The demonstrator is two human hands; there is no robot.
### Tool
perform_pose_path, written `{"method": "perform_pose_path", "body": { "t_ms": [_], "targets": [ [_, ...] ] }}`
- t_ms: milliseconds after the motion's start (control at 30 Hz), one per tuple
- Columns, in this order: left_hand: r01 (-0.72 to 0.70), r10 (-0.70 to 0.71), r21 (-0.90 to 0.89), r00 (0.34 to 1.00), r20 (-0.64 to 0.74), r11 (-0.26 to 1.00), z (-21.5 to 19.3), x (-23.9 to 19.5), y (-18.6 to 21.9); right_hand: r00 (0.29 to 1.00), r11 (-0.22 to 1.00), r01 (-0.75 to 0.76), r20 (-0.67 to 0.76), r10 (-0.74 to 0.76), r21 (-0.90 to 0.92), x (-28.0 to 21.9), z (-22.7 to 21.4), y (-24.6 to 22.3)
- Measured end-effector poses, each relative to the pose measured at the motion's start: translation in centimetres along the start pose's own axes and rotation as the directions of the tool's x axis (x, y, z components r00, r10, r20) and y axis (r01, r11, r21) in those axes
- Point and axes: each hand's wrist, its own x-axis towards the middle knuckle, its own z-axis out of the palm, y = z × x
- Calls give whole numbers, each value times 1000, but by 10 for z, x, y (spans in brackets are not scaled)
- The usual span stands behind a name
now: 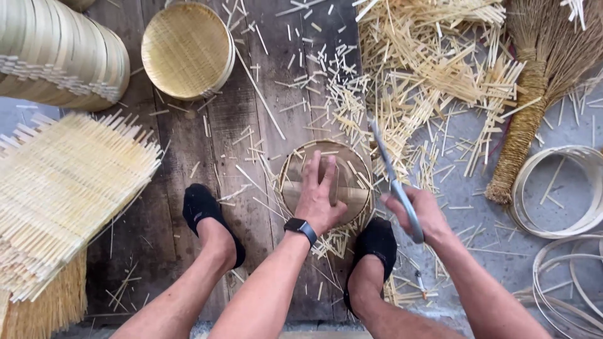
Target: The person sits at a floor-level workbench assembling woven bamboo sieves. They trim excess bamboo strips from a woven mat with scissors, fit the mat into a bamboo rim, press it into shape with a wooden mold, and set finished sieves onto a stack.
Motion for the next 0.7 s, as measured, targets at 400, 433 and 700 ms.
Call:
{"method": "perform_pose_path", "body": {
  "t_ms": [400, 433, 700],
  "targets": [
    [-57, 54, -19, 988, -146, 998, 5, -7, 0, 518, 465, 288, -272, -811, -837, 45, -3, 7],
    [-55, 52, -15, 988, -143, 998, 2, -9, -1, 519, 468, 291, -273, -810, -834, 57, -3, 17],
    [4, -5, -95, 1000, -12, 995, -9, -1, 0, 668, 515, 294, -212, -713, -805, 78, -24, 34]
  ]
}}
